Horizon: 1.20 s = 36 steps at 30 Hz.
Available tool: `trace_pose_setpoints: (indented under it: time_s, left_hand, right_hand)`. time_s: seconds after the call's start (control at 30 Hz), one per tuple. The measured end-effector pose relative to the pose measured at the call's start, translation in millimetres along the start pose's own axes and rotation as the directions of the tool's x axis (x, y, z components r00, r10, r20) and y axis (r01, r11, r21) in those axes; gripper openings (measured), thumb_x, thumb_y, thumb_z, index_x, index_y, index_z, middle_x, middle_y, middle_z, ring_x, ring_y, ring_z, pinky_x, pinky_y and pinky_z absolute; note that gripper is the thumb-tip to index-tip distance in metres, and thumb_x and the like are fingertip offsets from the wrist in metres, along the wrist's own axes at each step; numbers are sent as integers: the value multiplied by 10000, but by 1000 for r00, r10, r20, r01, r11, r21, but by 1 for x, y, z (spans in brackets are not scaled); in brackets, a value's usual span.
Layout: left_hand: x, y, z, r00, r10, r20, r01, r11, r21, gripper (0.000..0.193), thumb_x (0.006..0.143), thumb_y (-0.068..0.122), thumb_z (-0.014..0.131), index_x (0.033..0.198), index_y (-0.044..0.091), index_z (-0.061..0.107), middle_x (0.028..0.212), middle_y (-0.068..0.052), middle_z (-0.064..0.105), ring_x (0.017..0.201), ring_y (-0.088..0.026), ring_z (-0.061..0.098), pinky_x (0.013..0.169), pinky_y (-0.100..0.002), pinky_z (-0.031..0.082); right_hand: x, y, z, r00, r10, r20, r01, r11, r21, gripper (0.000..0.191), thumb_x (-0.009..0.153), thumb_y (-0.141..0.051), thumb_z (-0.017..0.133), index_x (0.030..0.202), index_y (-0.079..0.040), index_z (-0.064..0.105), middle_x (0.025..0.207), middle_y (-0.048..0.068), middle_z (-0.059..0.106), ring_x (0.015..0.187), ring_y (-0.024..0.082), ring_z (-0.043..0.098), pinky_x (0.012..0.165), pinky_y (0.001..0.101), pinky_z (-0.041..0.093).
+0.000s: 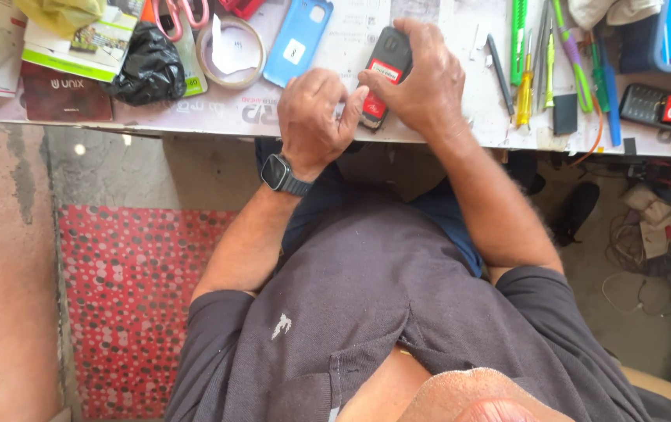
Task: The person opens a drawer and retrieves a mobile phone. They remove the back cover, insert a battery and a SIM card, and then reassemble the phone by snapping the back cover back on.
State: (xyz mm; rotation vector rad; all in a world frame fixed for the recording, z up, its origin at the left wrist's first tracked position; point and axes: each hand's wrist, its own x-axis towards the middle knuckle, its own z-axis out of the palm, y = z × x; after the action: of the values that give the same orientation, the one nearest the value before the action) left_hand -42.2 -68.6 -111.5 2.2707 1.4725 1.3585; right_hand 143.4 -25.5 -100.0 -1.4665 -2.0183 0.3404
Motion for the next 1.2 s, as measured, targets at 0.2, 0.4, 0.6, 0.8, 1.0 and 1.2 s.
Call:
trace_pose_setpoints:
  time_s: [0.2,0.4,0.6,0.8,1.0,1.2]
  left_hand:
    - [0,2,2,1000,9,-5,-9,1000,-12,348,940,202,781,721,62,550,731,-86,536,648,-303,556,602,-434,433]
    - [0,3,3,1000,1,-2,-1,1000,-2,336,914,174,795,713,66,548,719,-86,528,641,-298,554,596,-428,439]
    - [0,3,4,1000,11,3,-11,1000,-2,337,907,171,798,717,65,541,723,-83,528,649,-299,554,603,-429,439]
    - [0,4,6,1000,-11,23,11,1000,8,348,906,184,805,706,71,543,712,-73,531,631,-286,551,590,-422,438]
    - [3,6,4,1000,-2,22,1,1000,20,330,884,180,817,718,73,553,733,-72,544,644,-285,560,599,-417,443]
    - [3,5,-5,976,129,173,-119,991,-67,426,761,260,895,1031,46,645,1062,-112,635,895,-290,636,774,-410,507]
  right_hand:
    - [-2,-3,0,999,8,-49,-8,1000,10,645,843,-361,925,1314,-73,592,1189,133,652,1051,338,685,870,472,549]
    - [-4,1,1,999,6,-48,-5,1000,26,613,862,-346,914,1307,-75,592,1178,124,651,1046,324,690,861,465,550]
    - [-6,10,4,999,-5,-44,7,999,43,597,881,-338,908,1308,-70,587,1169,119,652,1041,303,694,853,449,555]
    - [-7,14,7,999,4,-33,-2,998,63,596,886,-338,904,1306,-59,588,1174,123,653,1039,293,698,842,446,558]
    - [-7,15,5,999,-3,-48,7,996,84,568,907,-318,884,1316,-58,589,1194,124,663,1057,288,701,865,442,564]
    - [-8,14,4,998,40,-38,-35,992,121,412,1009,-277,774,1313,-66,594,1170,125,678,1031,282,710,867,443,562]
